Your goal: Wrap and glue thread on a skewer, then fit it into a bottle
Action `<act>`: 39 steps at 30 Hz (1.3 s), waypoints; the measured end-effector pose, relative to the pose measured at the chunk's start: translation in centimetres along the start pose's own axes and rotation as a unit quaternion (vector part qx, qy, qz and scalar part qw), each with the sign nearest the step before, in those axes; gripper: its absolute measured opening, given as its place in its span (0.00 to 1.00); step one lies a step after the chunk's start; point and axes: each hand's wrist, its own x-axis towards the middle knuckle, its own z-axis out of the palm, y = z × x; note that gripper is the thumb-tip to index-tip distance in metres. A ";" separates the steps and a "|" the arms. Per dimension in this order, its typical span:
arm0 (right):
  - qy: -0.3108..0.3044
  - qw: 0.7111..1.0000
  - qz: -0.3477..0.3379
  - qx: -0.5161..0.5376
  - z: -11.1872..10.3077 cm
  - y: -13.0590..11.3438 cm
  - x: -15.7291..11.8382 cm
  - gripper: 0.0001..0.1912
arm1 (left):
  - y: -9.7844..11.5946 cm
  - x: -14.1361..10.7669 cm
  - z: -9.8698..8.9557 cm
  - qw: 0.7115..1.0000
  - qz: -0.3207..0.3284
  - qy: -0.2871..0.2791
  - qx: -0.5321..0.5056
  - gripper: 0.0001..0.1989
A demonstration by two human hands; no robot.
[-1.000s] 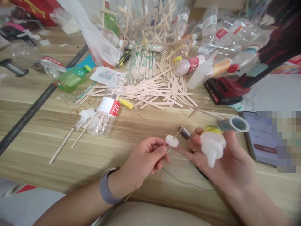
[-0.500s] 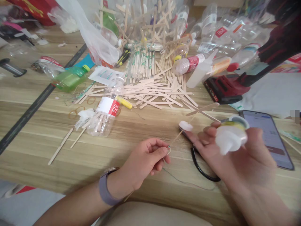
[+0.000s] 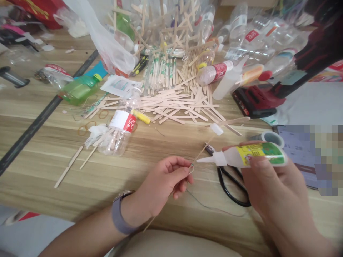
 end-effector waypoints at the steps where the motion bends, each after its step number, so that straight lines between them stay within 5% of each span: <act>1: 0.003 0.999 -0.021 -0.038 -0.2 0.0 -0.1 0.11 | 0.0 0.0 0.0 1.000 0.001 0.000 -0.003 0.08; 6: -0.006 0.989 -0.093 -0.114 -0.4 -0.2 -0.5 0.12 | 0.0 0.0 0.0 1.000 0.001 0.002 -0.014 0.09; 34: -0.044 0.968 -0.172 -0.176 -0.3 -0.2 -0.9 0.12 | -0.1 0.2 -0.2 1.000 0.021 0.013 -0.015 0.08; 39: -0.009 0.989 -0.110 -0.095 0.0 -0.4 -0.8 0.11 | -0.2 0.3 -0.3 0.999 0.018 0.011 -0.028 0.08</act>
